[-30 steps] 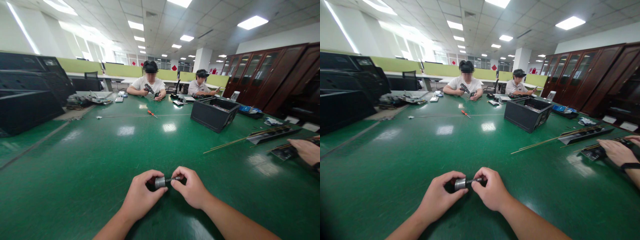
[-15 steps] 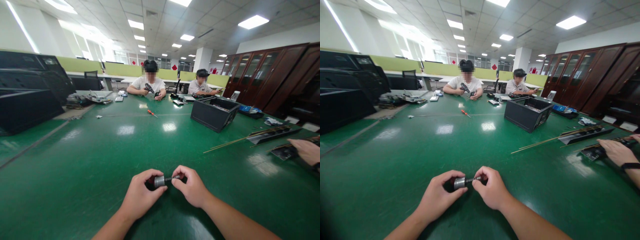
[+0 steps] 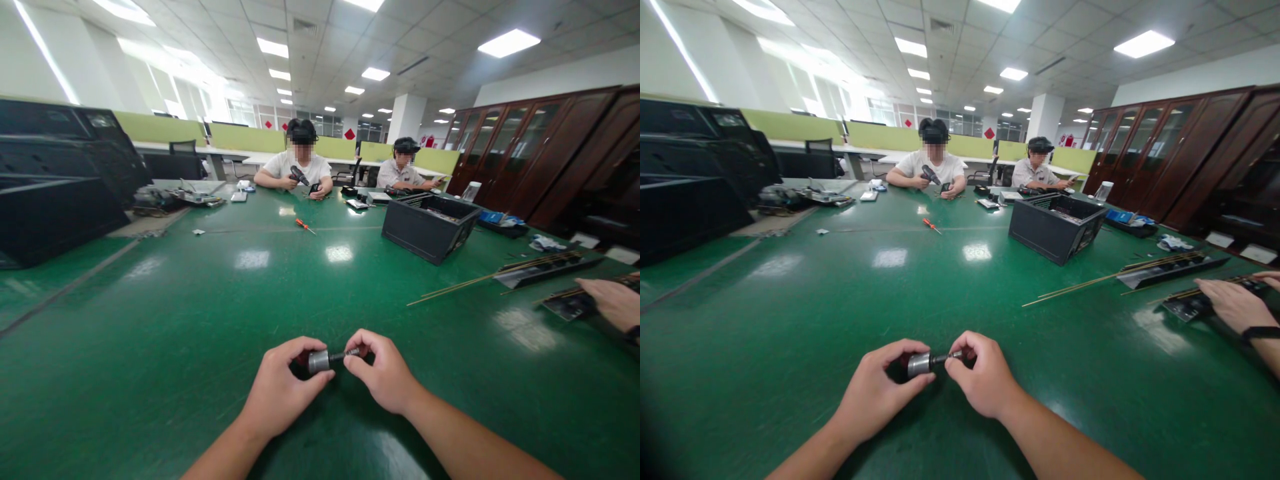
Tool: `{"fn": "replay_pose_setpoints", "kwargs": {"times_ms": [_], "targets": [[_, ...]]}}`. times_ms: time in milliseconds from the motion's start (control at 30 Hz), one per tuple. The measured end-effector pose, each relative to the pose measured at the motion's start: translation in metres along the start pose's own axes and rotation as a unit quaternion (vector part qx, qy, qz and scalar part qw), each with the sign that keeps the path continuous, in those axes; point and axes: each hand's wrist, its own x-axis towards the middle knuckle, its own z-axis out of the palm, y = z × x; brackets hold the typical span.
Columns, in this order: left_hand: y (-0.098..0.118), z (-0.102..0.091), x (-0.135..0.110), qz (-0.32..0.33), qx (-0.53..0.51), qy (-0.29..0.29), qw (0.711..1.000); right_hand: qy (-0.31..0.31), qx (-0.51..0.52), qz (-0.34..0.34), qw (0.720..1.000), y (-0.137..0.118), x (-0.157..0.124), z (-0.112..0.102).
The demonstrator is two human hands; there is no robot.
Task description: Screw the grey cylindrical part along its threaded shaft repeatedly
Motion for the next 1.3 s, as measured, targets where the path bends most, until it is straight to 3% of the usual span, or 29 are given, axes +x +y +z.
{"fn": "replay_pose_setpoints", "kwargs": {"times_ms": [1300], "targets": [[0.0009, -0.0005, 0.0007, -0.007, -0.003, 0.003, 1.0, 0.012, 0.041, 0.016, 0.999, 0.0029, 0.002, -0.0006]]}}
